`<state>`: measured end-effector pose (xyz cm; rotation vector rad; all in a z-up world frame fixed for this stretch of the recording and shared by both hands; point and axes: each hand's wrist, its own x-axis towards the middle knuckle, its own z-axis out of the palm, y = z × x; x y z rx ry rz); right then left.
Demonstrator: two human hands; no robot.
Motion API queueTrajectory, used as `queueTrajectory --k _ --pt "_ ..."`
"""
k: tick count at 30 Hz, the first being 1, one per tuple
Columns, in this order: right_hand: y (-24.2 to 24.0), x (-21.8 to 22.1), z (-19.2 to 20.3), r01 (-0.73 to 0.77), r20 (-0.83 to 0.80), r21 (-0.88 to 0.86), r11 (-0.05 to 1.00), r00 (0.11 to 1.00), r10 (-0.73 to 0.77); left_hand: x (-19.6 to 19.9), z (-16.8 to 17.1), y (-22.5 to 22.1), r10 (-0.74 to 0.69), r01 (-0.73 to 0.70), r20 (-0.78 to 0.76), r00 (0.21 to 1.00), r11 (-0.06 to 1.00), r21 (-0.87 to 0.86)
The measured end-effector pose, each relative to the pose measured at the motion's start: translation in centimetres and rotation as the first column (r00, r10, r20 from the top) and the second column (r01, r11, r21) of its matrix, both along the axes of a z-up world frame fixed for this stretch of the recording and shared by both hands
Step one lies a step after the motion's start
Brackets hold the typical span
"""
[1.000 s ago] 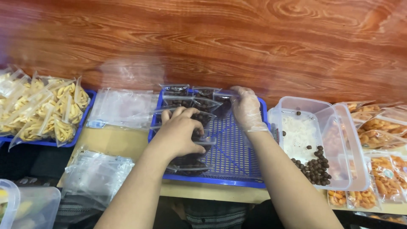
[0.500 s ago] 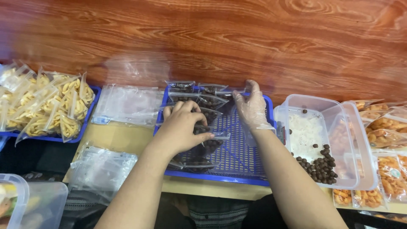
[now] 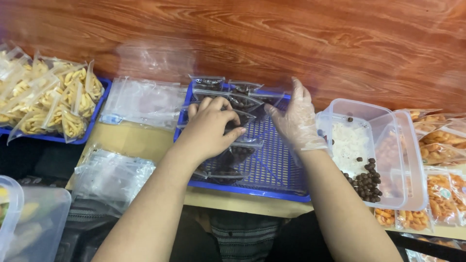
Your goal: The person scoops dark dried fruit pieces from a plastic container into small clear plastic bags. They seal each bag and place it into a blue basket. The process is repeated multiple times.
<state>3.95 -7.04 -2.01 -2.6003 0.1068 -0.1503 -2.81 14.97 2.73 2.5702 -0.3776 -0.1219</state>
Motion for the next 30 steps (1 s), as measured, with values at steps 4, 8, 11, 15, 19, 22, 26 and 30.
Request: queueTrajectory --k 4,8,11,15,19,22,26,30 --pt "-2.1 -3.1 2.4 -0.149 0.235 -0.190 0.970 0.953 0.192 -0.2 0.5 -0.5 -0.014 0.015 0.046 0.999 1.000 -0.019" --pt "-1.0 -6.6 6.5 -0.440 -0.470 -0.216 0.872 0.829 0.302 -0.9 0.3 -1.9 -0.085 0.087 0.105 0.991 0.996 -0.016" --pt "0.9 -8.0 6.7 -0.590 -0.748 -0.163 0.791 0.597 0.291 -0.8 -0.8 -3.4 -0.151 0.152 0.131 0.980 0.988 0.000" --pt "0.7 -8.3 2.3 -0.755 -0.741 -0.076 0.651 0.480 0.470 -0.6 -1.5 -5.5 -0.222 0.221 0.141 0.965 0.975 0.028" --pt "-1.1 -10.0 0.6 -0.759 -0.669 0.097 0.643 0.429 0.607 -0.7 -1.9 -7.0 -0.258 0.252 0.128 0.958 0.966 0.062" --pt "-2.4 -9.9 -1.0 -0.822 -0.423 0.161 0.547 0.443 0.790 -0.1 -1.4 -7.6 -0.271 0.262 0.084 0.959 0.960 0.101" --pt "-2.4 -9.7 -0.7 -0.834 -0.520 0.037 0.551 0.455 0.723 0.1 -1.2 -7.9 -0.264 0.259 0.033 0.964 0.959 0.119" --pt "-2.8 -10.1 -4.3 -0.841 -0.561 -0.311 0.442 0.538 0.630 0.5 -1.0 -8.4 -0.251 0.248 0.004 0.968 0.960 0.133"
